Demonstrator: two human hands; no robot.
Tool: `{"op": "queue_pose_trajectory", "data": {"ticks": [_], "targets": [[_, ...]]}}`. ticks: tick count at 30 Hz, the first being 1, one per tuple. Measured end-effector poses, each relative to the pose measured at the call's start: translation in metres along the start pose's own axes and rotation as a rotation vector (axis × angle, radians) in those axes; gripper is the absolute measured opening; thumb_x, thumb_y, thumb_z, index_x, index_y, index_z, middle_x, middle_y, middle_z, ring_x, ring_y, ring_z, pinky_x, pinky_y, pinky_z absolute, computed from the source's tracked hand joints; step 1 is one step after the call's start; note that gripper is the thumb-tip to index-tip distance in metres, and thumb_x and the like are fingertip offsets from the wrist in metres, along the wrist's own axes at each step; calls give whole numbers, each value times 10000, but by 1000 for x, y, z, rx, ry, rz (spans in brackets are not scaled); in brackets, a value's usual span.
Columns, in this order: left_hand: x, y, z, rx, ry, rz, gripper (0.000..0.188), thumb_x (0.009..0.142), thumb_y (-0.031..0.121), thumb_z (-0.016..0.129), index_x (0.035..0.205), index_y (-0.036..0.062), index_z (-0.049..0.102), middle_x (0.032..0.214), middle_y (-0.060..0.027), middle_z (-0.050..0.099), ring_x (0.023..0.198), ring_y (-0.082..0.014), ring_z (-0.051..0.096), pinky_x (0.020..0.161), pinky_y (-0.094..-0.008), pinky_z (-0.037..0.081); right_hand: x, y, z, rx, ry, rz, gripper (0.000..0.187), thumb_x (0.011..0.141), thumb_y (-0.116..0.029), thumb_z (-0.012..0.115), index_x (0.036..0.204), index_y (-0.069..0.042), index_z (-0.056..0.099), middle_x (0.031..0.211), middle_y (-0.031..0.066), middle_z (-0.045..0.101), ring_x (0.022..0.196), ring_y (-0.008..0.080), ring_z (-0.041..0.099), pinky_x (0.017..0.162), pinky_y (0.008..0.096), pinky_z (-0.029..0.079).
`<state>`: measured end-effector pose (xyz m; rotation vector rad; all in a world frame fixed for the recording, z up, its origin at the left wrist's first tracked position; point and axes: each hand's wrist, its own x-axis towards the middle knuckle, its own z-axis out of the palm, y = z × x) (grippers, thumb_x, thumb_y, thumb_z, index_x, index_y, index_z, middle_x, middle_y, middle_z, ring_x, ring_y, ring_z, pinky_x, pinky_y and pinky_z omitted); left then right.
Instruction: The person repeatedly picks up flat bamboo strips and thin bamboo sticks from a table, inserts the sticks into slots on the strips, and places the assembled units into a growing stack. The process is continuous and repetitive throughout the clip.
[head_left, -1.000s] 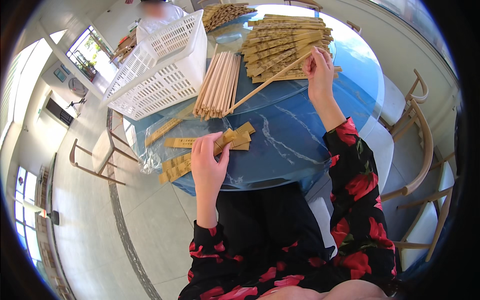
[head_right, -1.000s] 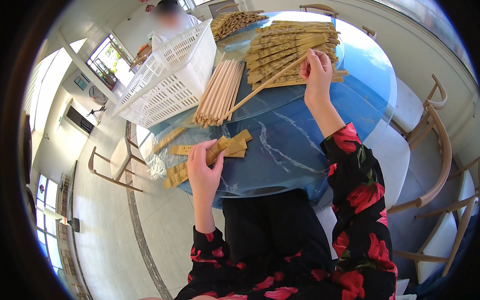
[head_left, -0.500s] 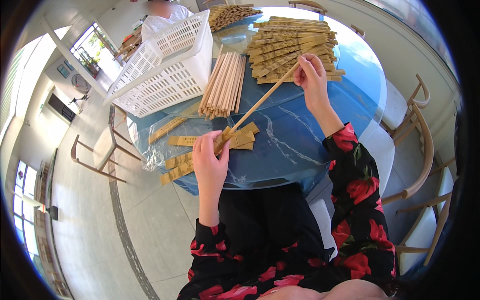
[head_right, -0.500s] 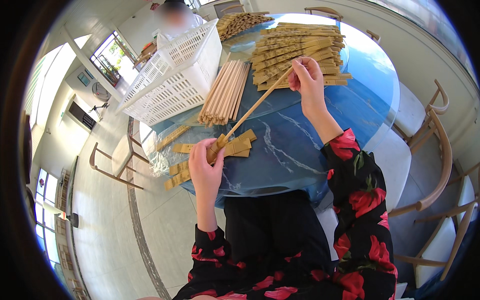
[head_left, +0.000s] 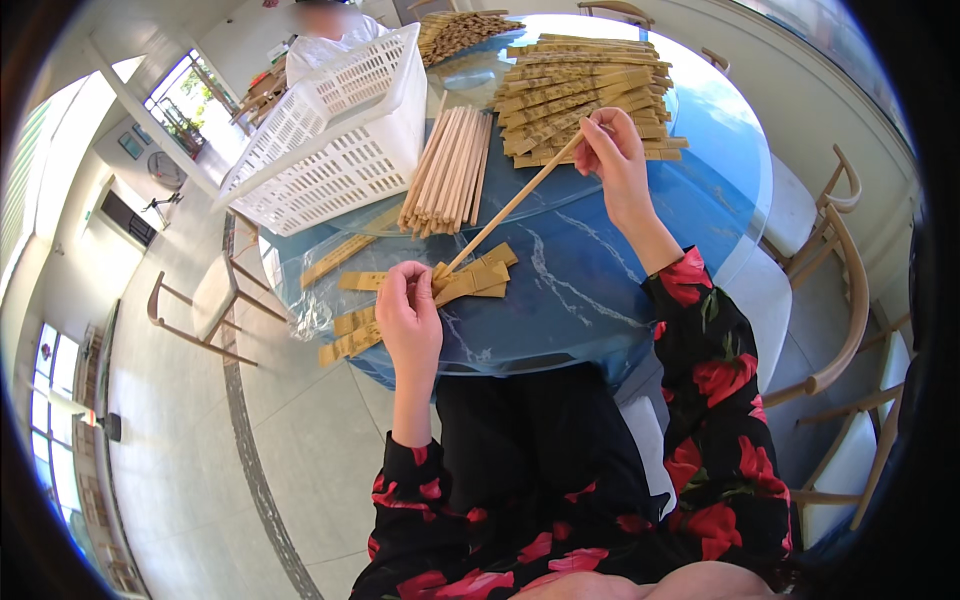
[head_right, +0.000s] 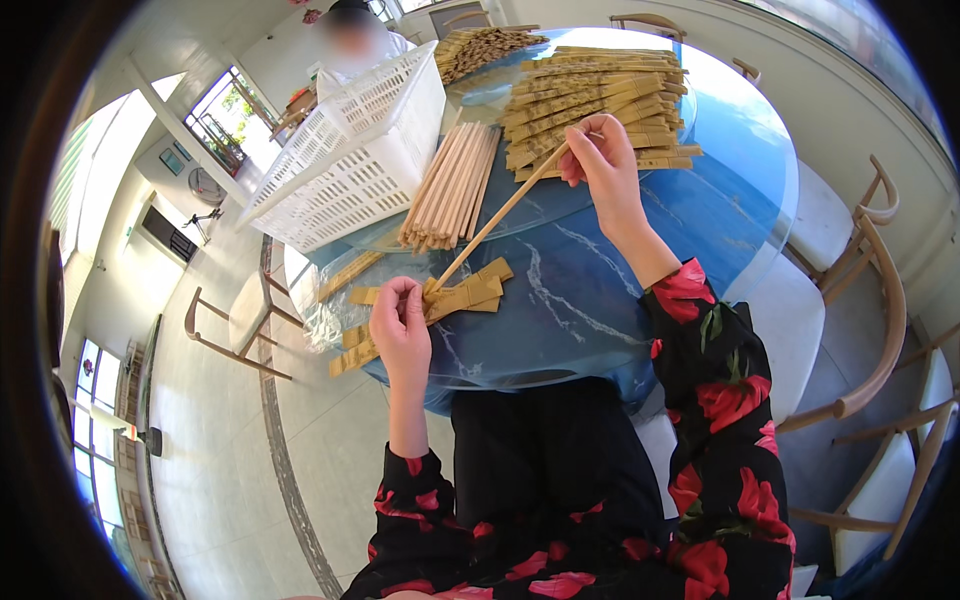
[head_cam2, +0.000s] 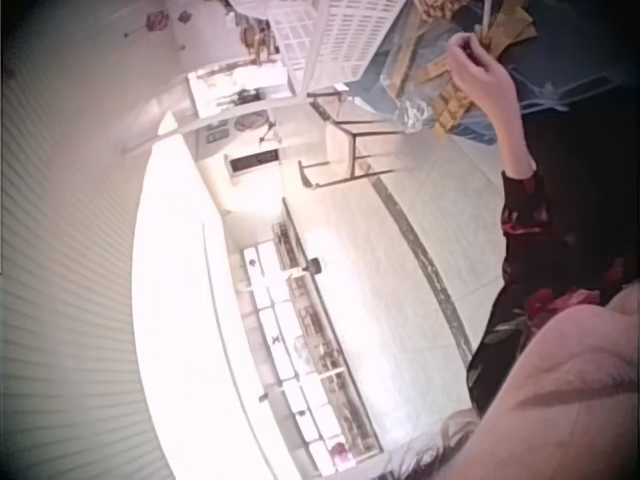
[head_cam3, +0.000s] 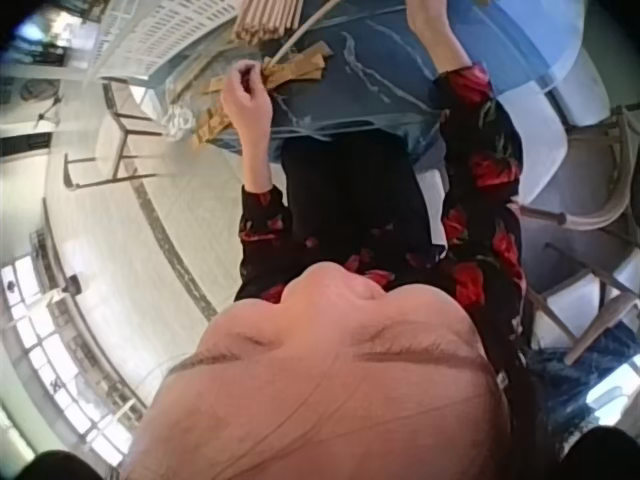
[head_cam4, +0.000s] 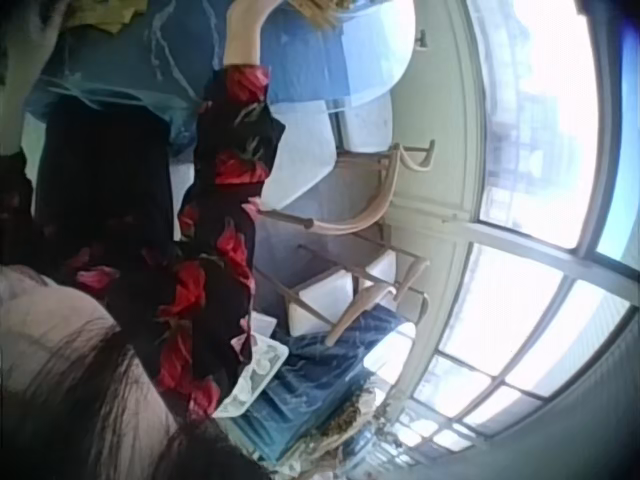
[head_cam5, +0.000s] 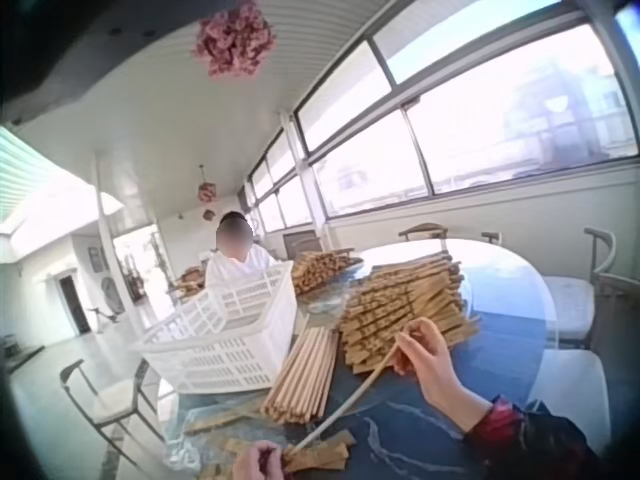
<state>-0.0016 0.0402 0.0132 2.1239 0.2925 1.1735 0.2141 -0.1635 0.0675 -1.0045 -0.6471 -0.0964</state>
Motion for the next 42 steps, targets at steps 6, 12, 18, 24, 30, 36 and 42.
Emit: {"op": "queue_pose_trajectory", "data": {"ticks": [6, 12, 18, 24, 30, 36, 42], "targets": [[0, 4, 0, 123, 127, 74, 49, 960, 55, 611, 926, 20, 608, 854, -95, 630, 793, -249, 586, 707, -343, 470, -6, -8, -8, 88, -247, 262, 179, 1015, -242, 580, 971, -69, 565, 728, 33, 598, 617, 93, 540, 558, 234, 426], [-1, 4, -3, 169, 85, 144, 49, 965, 39, 595, 921, 17, 595, 860, -97, 648, 828, -248, 604, 747, -351, 476, -14, -5, 2, 206, -405, 548, 239, 1028, -268, 557, 967, -54, 643, 762, 29, 623, 657, 93, 565, 587, 227, 447], [-1, -9, -21, 68, 13, 9, 60, 947, 44, 617, 999, 14, 620, 943, -96, 672, 912, -265, 621, 844, -365, 479, -16, -7, 4, 99, -406, 508, 237, 1026, -266, 552, 971, -54, 642, 782, 30, 634, 697, 95, 590, 629, 228, 459], [-3, -20, -49, 397, -99, 151, 238, 847, 75, 721, 1071, 17, 663, 1075, -114, 686, 1043, -327, 604, 945, -406, 464, -18, -12, 3, 62, -389, 536, 240, 1025, -257, 544, 981, -47, 652, 801, 35, 640, 711, 98, 594, 645, 231, 467], [-5, -34, -52, 357, -185, 125, 226, 829, 76, 733, 1040, 10, 690, 1108, -129, 685, 1051, -334, 607, 947, -406, 468, -17, 3, -1, 223, -408, 614, 224, 1022, -230, 540, 963, -37, 639, 774, 42, 614, 688, 107, 558, 630, 240, 458], [-7, -37, -59, 438, -177, 195, 173, 873, 69, 680, 1036, 12, 677, 1020, -125, 646, 1004, -343, 580, 893, -412, 471, -17, 14, 7, 224, -418, 607, 240, 1021, -250, 544, 969, -38, 643, 775, 49, 614, 689, 112, 554, 629, 245, 460], [13, -29, -45, 607, -172, 384, 194, 865, 41, 653, 1055, 34, 611, 994, -114, 568, 967, -342, 545, 840, -438, 467, -15, 0, -2, 246, -435, 560, 233, 1023, -222, 529, 983, -28, 650, 797, 62, 646, 701, 115, 589, 657, 242, 494]]}}
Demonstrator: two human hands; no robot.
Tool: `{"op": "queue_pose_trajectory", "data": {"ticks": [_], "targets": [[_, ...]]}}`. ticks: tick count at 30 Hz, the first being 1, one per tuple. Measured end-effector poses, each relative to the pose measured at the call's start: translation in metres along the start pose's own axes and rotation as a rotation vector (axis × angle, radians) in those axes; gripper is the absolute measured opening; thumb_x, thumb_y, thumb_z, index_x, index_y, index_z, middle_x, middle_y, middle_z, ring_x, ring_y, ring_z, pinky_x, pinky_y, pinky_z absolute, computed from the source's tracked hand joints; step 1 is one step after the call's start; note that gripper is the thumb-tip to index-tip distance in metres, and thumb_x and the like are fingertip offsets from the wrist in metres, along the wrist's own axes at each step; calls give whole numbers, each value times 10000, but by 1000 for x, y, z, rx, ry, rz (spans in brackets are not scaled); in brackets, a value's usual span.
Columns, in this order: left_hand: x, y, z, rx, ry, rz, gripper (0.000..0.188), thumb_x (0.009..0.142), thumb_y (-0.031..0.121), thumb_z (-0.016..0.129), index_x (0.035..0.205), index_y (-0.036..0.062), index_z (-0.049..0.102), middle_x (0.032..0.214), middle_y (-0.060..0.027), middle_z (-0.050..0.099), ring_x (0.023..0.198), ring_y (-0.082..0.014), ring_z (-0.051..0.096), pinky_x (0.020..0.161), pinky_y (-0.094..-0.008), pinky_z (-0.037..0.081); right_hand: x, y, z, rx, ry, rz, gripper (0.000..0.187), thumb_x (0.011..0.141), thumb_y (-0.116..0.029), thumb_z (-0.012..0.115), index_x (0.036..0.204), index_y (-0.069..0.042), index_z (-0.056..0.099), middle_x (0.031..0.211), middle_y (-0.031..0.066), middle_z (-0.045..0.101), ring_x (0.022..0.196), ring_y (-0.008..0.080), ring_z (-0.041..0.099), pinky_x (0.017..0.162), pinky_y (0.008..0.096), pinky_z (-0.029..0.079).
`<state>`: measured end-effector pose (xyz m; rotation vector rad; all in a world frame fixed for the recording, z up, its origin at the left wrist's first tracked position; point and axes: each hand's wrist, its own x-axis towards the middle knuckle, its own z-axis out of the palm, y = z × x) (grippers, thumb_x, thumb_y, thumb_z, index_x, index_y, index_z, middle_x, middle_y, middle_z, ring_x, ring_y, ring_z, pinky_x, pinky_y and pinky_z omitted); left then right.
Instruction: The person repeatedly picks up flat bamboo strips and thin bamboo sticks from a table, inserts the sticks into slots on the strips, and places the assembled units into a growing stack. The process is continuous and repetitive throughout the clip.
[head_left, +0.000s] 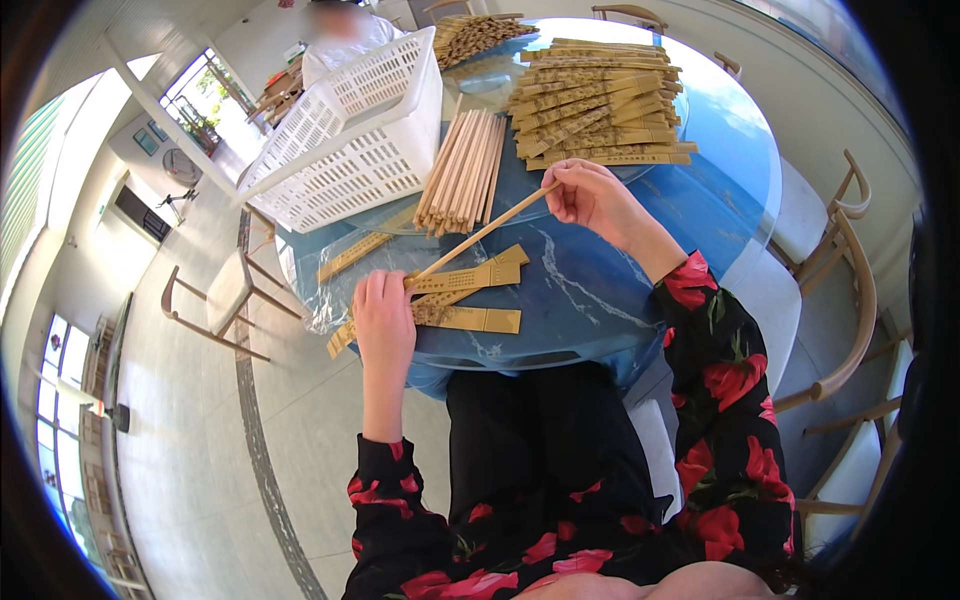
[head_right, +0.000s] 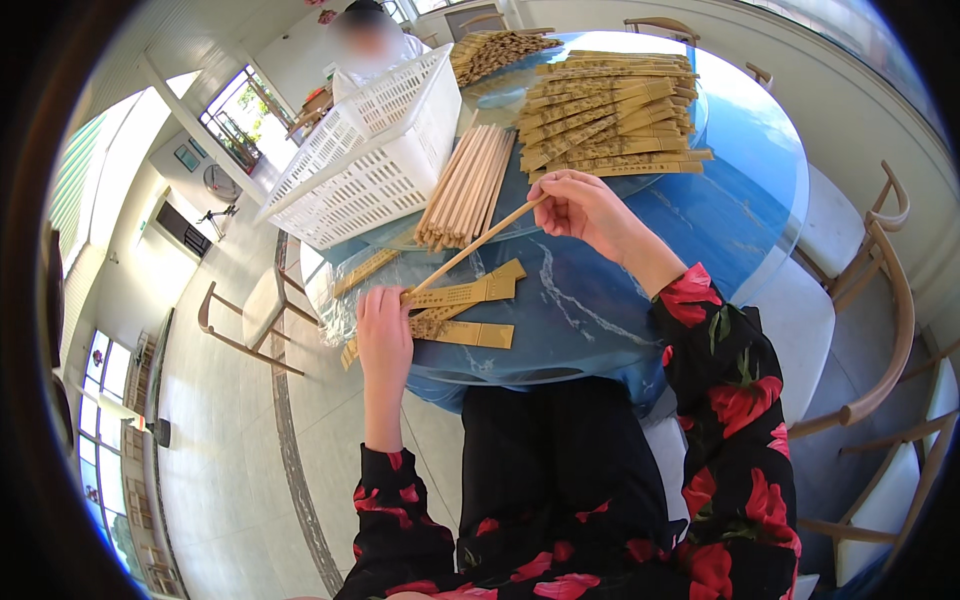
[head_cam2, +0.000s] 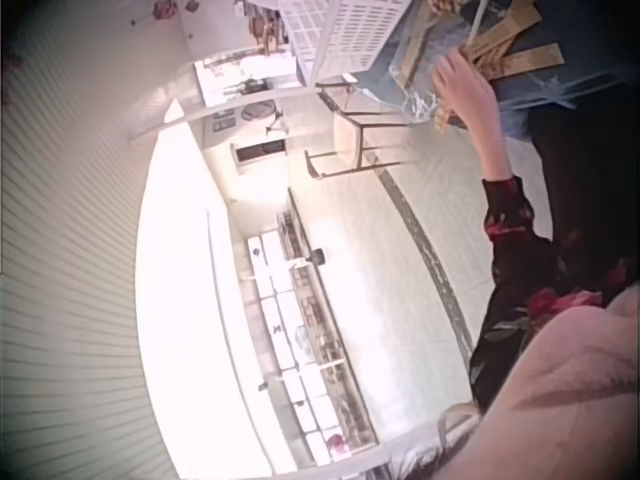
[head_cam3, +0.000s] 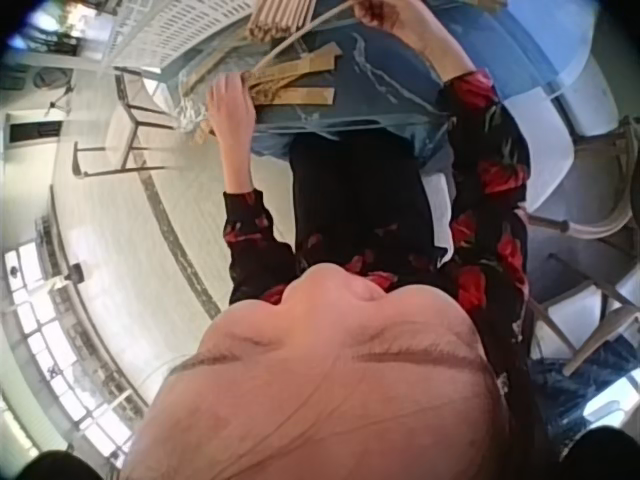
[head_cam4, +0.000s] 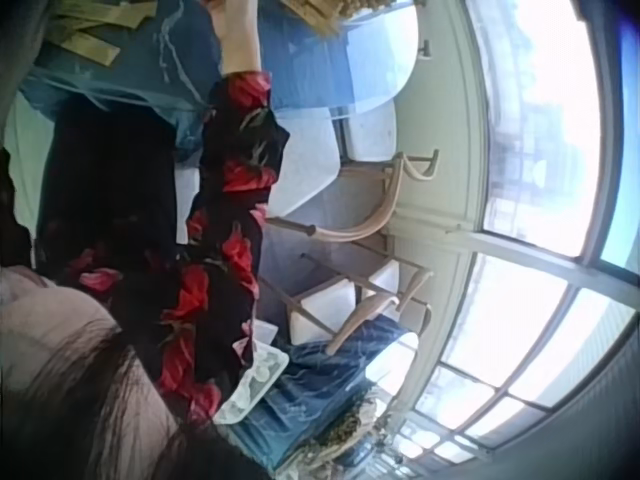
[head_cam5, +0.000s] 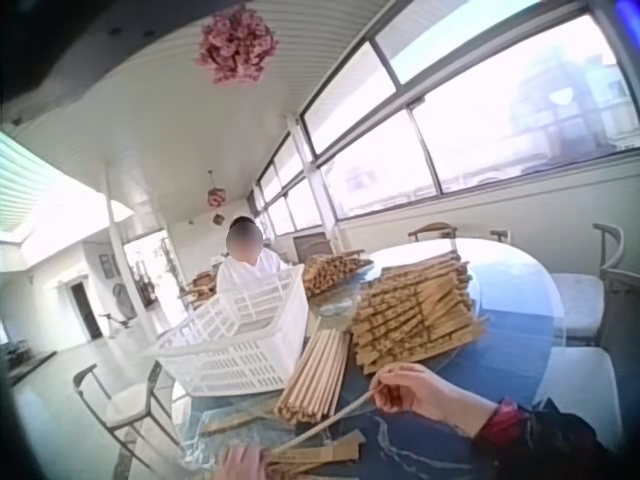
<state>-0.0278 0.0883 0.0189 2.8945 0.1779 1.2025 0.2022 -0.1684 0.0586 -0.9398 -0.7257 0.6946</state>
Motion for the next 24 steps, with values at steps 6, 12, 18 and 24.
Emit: {"op": "queue_pose_trajectory", "data": {"ticks": [6, 12, 18, 24], "targets": [[22, 4, 22, 0, 16, 74, 202, 853, 25, 650, 1047, 25, 595, 996, -118, 562, 963, -342, 544, 835, -433, 470, -8, -10, -8, -33, 53, -109, 224, 1013, -198, 506, 978, -27, 648, 789, 68, 643, 688, 125, 582, 654, 256, 490], [21, 5, 19, -183, 36, -39, 246, 883, 25, 639, 1128, 25, 619, 1029, -132, 640, 1009, -334, 581, 890, -413, 479, 3, 1, -3, -49, 92, -161, 221, 984, -193, 515, 980, -17, 648, 785, 68, 637, 688, 121, 575, 654, 257, 482], [22, 6, 26, -221, 77, -60, 241, 891, 12, 620, 1131, 27, 623, 1025, -125, 648, 1016, -328, 580, 907, -410, 474, -10, -15, 6, -162, 87, -147, 210, 980, -183, 507, 968, -21, 641, 790, 59, 636, 696, 117, 577, 656, 255, 478], [27, 15, 25, -55, -18, 65, 199, 868, -12, 610, 1062, 37, 611, 987, -110, 589, 1001, -328, 547, 895, -417, 461, -13, -15, 1, -116, 14, -58, 215, 987, -159, 489, 981, -17, 650, 823, 67, 655, 727, 113, 602, 684, 245, 492]]}}
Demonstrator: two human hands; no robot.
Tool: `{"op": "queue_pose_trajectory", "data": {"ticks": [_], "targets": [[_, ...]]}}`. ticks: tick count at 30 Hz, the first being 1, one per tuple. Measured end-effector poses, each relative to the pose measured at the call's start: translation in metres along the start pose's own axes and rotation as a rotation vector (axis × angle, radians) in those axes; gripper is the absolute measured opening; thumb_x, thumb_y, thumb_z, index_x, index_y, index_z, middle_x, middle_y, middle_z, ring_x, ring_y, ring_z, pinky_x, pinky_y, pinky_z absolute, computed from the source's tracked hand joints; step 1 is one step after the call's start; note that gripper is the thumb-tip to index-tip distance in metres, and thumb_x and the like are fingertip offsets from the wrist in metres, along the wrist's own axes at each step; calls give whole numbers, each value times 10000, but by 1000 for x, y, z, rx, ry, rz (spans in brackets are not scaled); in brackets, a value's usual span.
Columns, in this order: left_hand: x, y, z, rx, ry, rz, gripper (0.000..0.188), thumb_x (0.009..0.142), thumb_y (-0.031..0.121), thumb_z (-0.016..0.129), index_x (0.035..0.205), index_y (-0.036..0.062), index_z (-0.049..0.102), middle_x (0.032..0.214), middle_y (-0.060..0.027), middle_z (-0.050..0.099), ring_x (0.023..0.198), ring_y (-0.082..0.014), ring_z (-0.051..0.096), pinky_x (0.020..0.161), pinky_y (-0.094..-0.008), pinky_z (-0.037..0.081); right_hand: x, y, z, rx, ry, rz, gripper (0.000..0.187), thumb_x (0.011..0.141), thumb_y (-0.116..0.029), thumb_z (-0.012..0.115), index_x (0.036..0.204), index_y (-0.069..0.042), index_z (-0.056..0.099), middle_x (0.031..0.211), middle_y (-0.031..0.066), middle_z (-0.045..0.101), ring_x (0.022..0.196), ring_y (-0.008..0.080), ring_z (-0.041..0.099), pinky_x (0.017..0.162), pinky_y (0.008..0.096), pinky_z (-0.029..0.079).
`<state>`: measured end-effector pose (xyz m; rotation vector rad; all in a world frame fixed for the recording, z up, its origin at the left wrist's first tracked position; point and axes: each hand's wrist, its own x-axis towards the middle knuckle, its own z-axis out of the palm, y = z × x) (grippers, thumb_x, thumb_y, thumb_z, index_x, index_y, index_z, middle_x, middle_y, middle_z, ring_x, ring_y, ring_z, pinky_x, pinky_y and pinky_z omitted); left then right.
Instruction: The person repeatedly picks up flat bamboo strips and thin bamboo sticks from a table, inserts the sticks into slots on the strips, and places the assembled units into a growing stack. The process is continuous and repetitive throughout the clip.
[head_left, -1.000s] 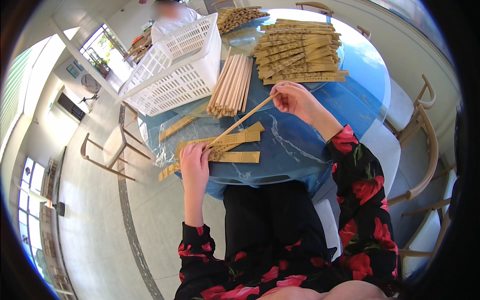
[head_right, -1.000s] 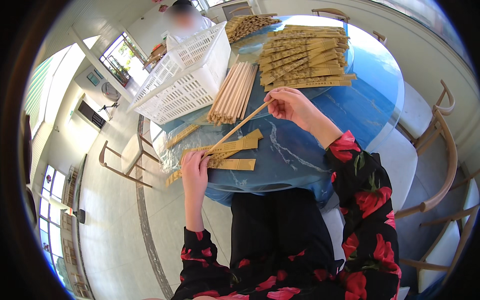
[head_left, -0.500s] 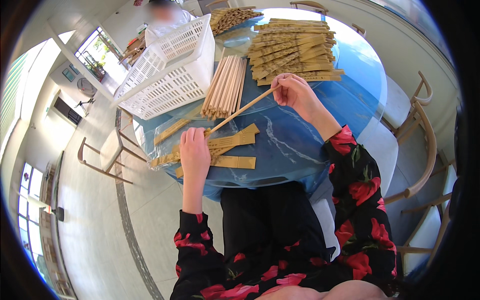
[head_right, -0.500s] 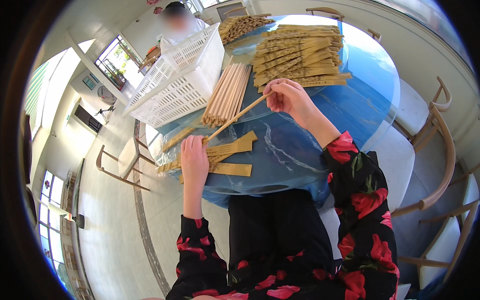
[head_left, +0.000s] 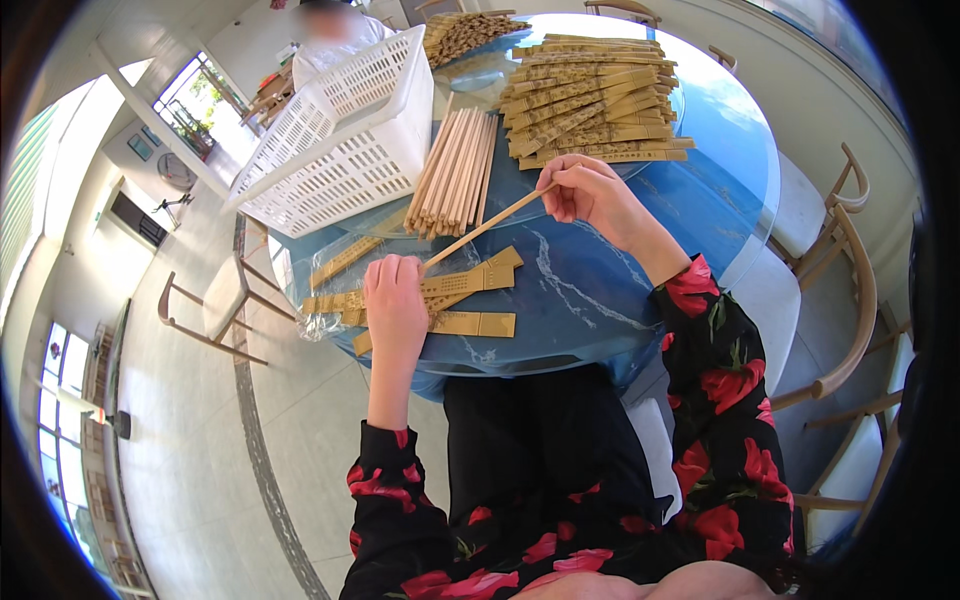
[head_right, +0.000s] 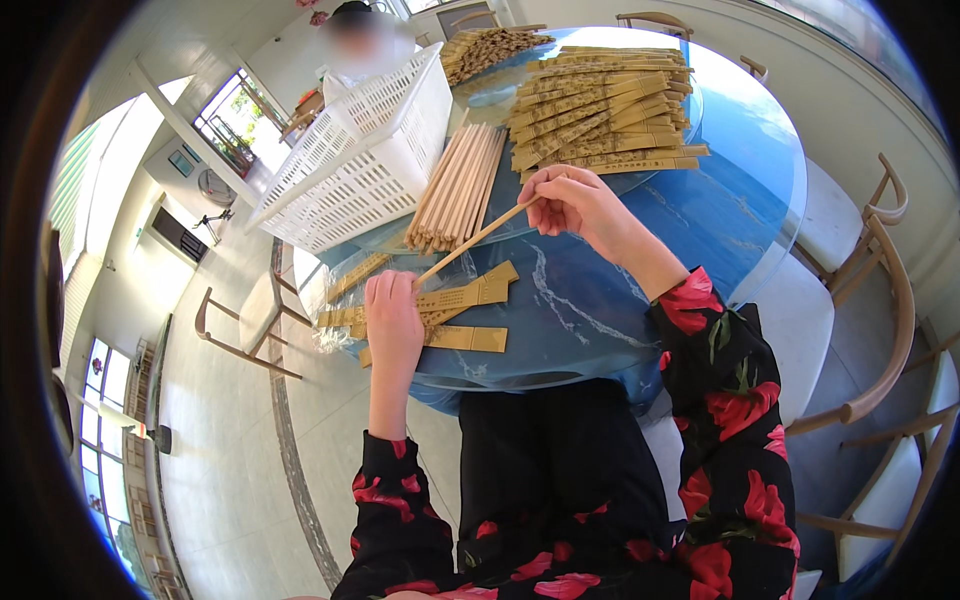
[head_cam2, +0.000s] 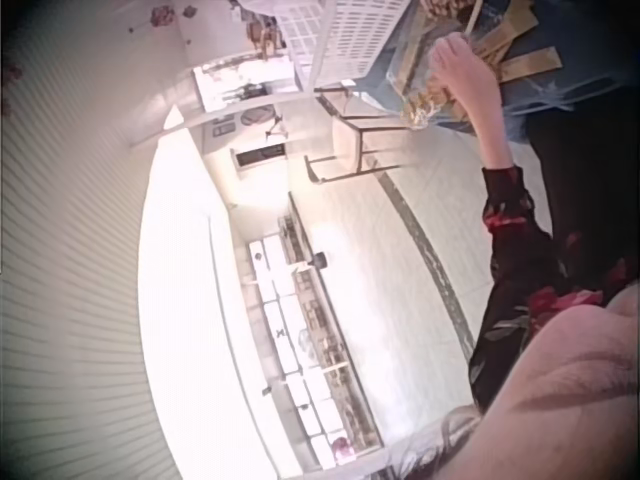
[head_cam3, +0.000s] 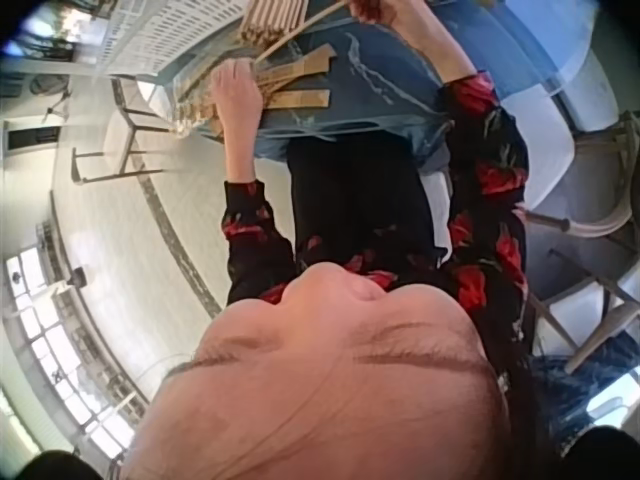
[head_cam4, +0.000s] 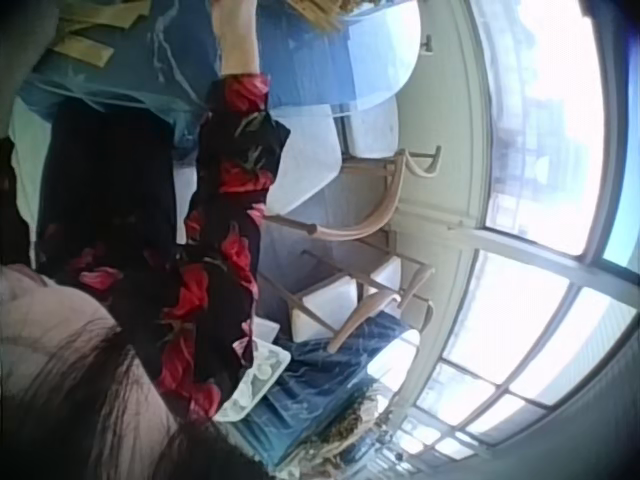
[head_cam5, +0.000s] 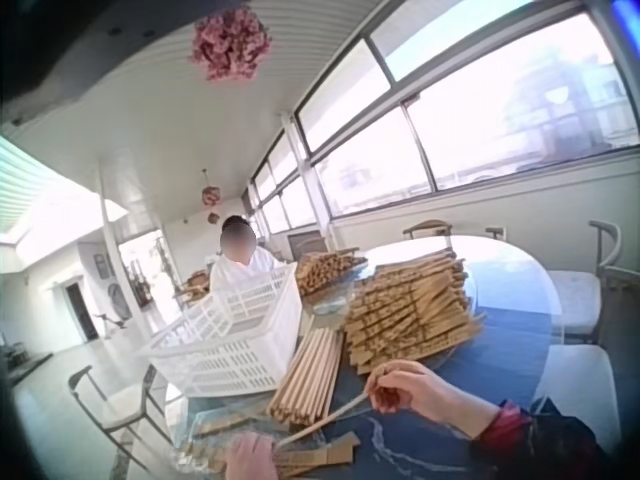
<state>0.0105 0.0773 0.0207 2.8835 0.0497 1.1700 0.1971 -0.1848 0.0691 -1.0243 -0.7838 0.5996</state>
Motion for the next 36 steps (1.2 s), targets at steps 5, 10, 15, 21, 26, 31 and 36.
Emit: {"op": "queue_pose_trajectory", "data": {"ticks": [5, 10, 15, 21, 26, 31, 36], "targets": [[-9, -3, -11, -137, 34, -107, 279, 845, 5, 671, 1114, 29, 600, 1024, -118, 596, 1031, -330, 555, 920, -418, 462, 14, 16, 10, 81, -30, 128, 211, 980, -149, 490, 1006, -12, 648, 852, 72, 656, 742, 123, 599, 709, 253, 509], [-14, 2, -23, -152, 334, -123, 305, 898, 39, 684, 1174, -2, 562, 1029, -113, 618, 1012, -278, 607, 889, -377, 515, 16, 26, 7, 85, -33, 125, 226, 986, -145, 493, 1027, 3, 659, 877, 80, 671, 759, 130, 617, 736, 254, 520], [-53, 7, -12, -1410, 294, -753, 233, 1025, 126, 564, 1203, -21, 533, 1131, -159, 620, 973, -219, 658, 878, -326, 570, 0, 10, -1, 62, 20, 110, 234, 993, -151, 497, 1038, 12, 659, 891, 86, 670, 773, 135, 620, 748, 257, 522], [-49, 2, -38, -2065, 209, -1203, 391, 1074, 163, 456, 1373, -87, 421, 1398, -258, 525, 1033, -246, 684, 850, -300, 619, 11, 24, 6, 102, -52, 114, 235, 996, -156, 493, 1046, 8, 655, 892, 82, 667, 775, 133, 619, 748, 257, 523], [-49, -23, -12, -2169, 224, -1102, 392, 1088, 185, 413, 1384, -70, 442, 1416, -239, 531, 928, -191, 702, 754, -282, 626, 10, 22, 4, 94, -57, 109, 241, 1000, -160, 483, 1055, 5, 650, 891, 80, 665, 774, 129, 616, 745, 253, 521], [-43, -36, -2, -2003, 295, -1149, 338, 1064, 212, 465, 1312, -1, 554, 1269, -173, 669, 790, -140, 695, 618, -260, 597, 13, 25, 7, 120, -88, 96, 235, 1003, -148, 468, 1048, -2, 647, 889, 78, 660, 777, 130, 610, 744, 258, 518], [-12, -11, 3, -1903, 241, -1175, 303, 1021, 231, 533, 1234, 34, 619, 1146, -108, 729, 740, -120, 684, 583, -238, 577, -5, 6, 4, 74, -35, 65, 233, 1008, -141, 456, 1046, -4, 641, 886, 68, 649, 778, 127, 600, 748, 260, 512]]}}
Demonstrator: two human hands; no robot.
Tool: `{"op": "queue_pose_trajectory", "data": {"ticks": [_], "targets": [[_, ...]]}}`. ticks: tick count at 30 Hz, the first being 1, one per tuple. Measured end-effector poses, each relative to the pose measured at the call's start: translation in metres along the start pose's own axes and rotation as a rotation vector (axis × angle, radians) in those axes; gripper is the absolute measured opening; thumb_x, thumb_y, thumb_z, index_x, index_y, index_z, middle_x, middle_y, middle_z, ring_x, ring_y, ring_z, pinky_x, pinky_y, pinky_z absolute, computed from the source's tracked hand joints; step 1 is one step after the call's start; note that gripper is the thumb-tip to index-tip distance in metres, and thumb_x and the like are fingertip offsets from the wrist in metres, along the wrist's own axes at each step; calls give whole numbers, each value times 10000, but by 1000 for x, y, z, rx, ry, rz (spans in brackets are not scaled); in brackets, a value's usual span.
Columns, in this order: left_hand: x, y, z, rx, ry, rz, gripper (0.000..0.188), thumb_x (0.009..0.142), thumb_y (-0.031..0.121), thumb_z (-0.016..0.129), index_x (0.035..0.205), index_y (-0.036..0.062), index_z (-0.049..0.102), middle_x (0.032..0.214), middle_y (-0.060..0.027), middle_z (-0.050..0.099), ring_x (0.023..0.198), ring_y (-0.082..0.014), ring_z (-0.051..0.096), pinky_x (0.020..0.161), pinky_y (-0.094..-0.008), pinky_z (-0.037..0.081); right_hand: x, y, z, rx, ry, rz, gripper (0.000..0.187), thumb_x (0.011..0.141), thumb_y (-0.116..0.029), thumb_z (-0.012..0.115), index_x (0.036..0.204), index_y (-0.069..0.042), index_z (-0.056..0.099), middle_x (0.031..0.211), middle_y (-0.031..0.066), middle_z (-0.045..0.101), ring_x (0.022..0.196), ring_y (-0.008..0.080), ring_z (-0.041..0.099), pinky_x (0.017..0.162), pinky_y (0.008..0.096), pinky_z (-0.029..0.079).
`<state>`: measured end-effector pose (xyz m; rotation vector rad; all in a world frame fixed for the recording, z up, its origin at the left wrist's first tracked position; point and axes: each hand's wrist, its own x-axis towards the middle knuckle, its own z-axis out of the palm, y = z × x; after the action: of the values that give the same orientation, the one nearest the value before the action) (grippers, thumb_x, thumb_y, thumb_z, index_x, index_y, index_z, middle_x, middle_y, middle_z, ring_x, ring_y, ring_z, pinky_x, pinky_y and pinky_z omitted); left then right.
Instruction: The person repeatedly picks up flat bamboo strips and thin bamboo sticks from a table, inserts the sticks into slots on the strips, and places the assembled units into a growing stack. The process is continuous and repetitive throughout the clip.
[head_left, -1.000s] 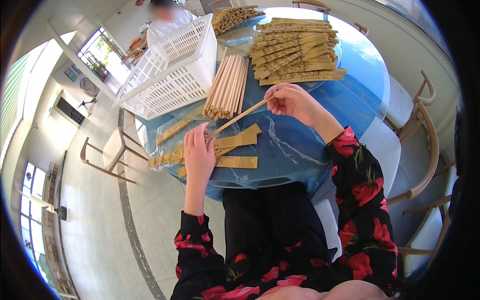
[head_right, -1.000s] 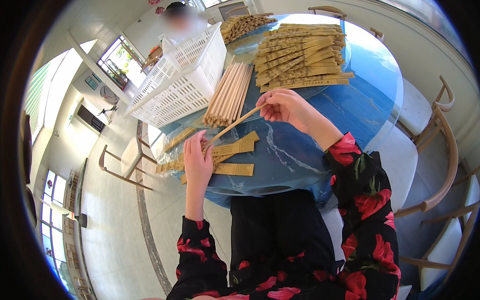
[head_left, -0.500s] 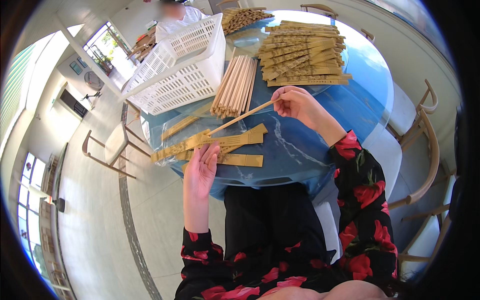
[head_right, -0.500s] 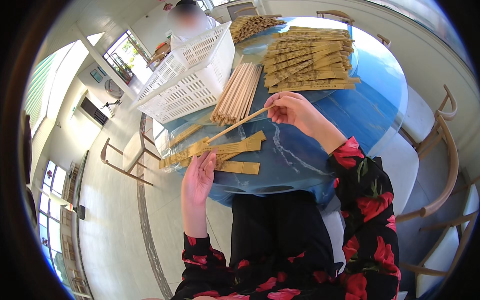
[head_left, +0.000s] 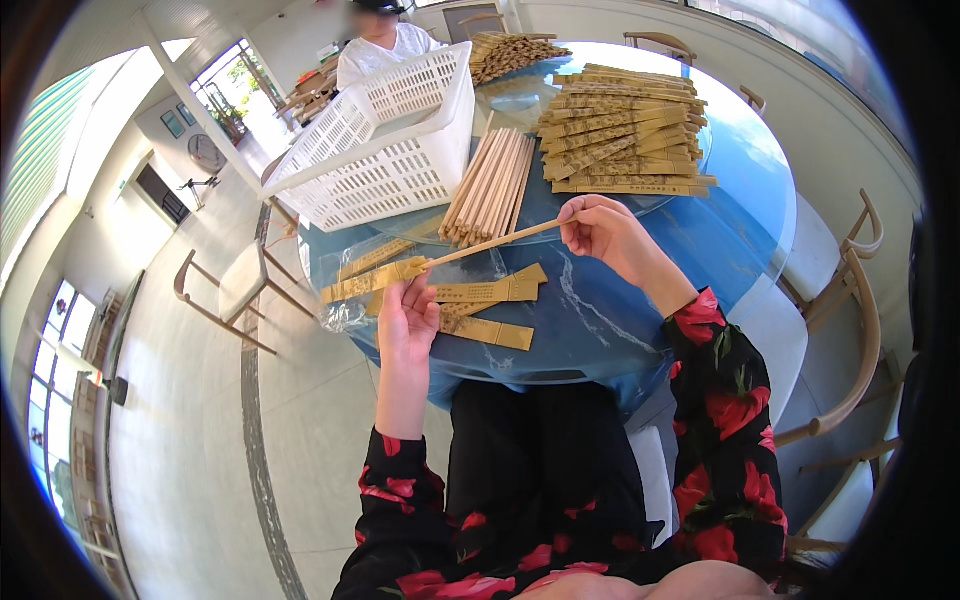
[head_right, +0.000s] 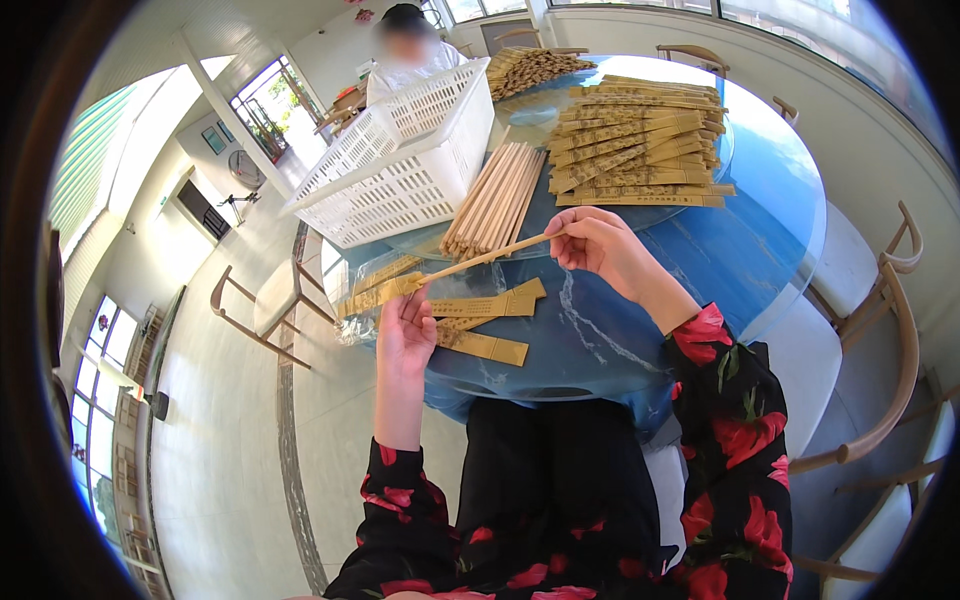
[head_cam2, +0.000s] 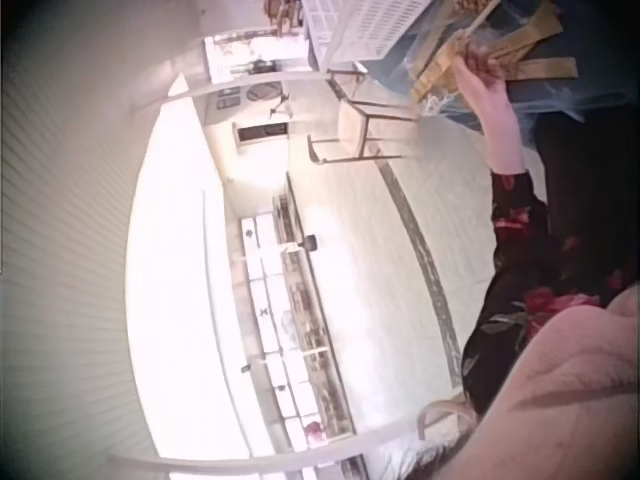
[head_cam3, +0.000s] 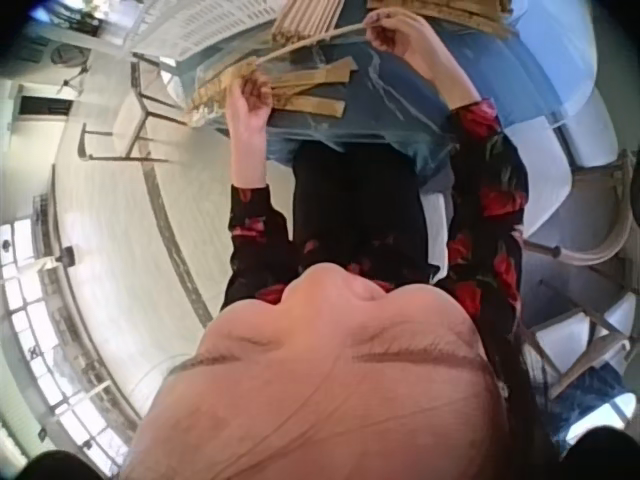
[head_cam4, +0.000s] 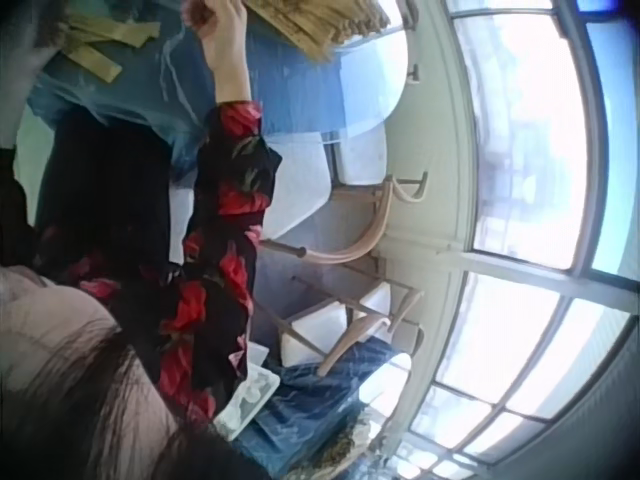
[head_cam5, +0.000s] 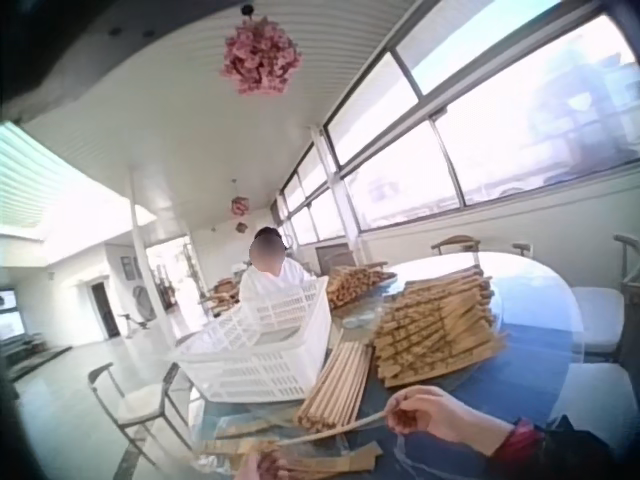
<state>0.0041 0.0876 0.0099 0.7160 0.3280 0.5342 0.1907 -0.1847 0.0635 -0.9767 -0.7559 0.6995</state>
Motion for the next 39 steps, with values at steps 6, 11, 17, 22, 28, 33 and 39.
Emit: {"op": "queue_pose_trajectory", "data": {"ticks": [6, 11, 17, 22, 28, 33, 39], "targets": [[-14, -1, -5, 82, 3, -14, 315, 1002, 247, 565, 1217, 26, 632, 1059, -89, 737, 746, -149, 690, 591, -251, 567, 13, 26, 29, -128, -210, 140, 218, 1035, -126, 460, 1092, -16, 640, 880, 40, 629, 789, 106, 589, 722, 238, 479], [-23, -27, 20, 247, -105, 19, 287, 1021, 226, 530, 1152, -6, 637, 1057, -114, 732, 737, -157, 680, 594, -250, 545, 9, 35, 28, -352, -250, 87, 203, 1052, -121, 444, 1216, -46, 537, 792, -5, 554, 716, 75, 504, 669, 222, 423], [-29, -42, 17, 389, -76, 313, 255, 1028, 200, 499, 1010, -11, 640, 935, -121, 718, 671, -110, 598, 584, -243, 471, 14, 41, 35, -333, -329, 70, 187, 1047, -97, 432, 1205, -31, 505, 765, -1, 530, 688, 79, 473, 645, 230, 407], [-35, -50, 29, 474, -142, 270, 267, 1023, 172, 489, 869, 7, 632, 806, -88, 675, 626, -85, 535, 560, -233, 417, 13, 52, 47, -477, -206, 23, 140, 1032, -77, 482, 1155, -16, 514, 750, 24, 573, 692, 100, 512, 652, 248, 442], [-41, -42, 22, 288, -171, 262, 287, 1003, 148, 467, 807, -8, 608, 712, -65, 596, 601, -108, 505, 535, -252, 380, 28, 51, 81, -447, -279, 33, 205, 1059, -122, 463, 1229, -29, 531, 819, 19, 588, 734, 77, 548, 660, 225, 452], [-34, -46, 19, 132, -291, 216, 306, 989, 171, 436, 741, 9, 513, 661, -64, 496, 582, -139, 435, 540, -284, 330, 14, 32, 61, -172, -277, 136, 297, 1062, -196, 506, 1312, -48, 570, 907, 20, 626, 791, 71, 550, 714, 221, 456], [-39, -38, 16, 151, -286, 239, 315, 986, 177, 425, 716, 24, 479, 655, -61, 481, 577, -137, 411, 540, -288, 313, 17, 33, 66, -147, -384, 134, 351, 1057, -183, 528, 1379, -44, 549, 1002, 23, 647, 887, 80, 586, 801, 235, 481]]}}
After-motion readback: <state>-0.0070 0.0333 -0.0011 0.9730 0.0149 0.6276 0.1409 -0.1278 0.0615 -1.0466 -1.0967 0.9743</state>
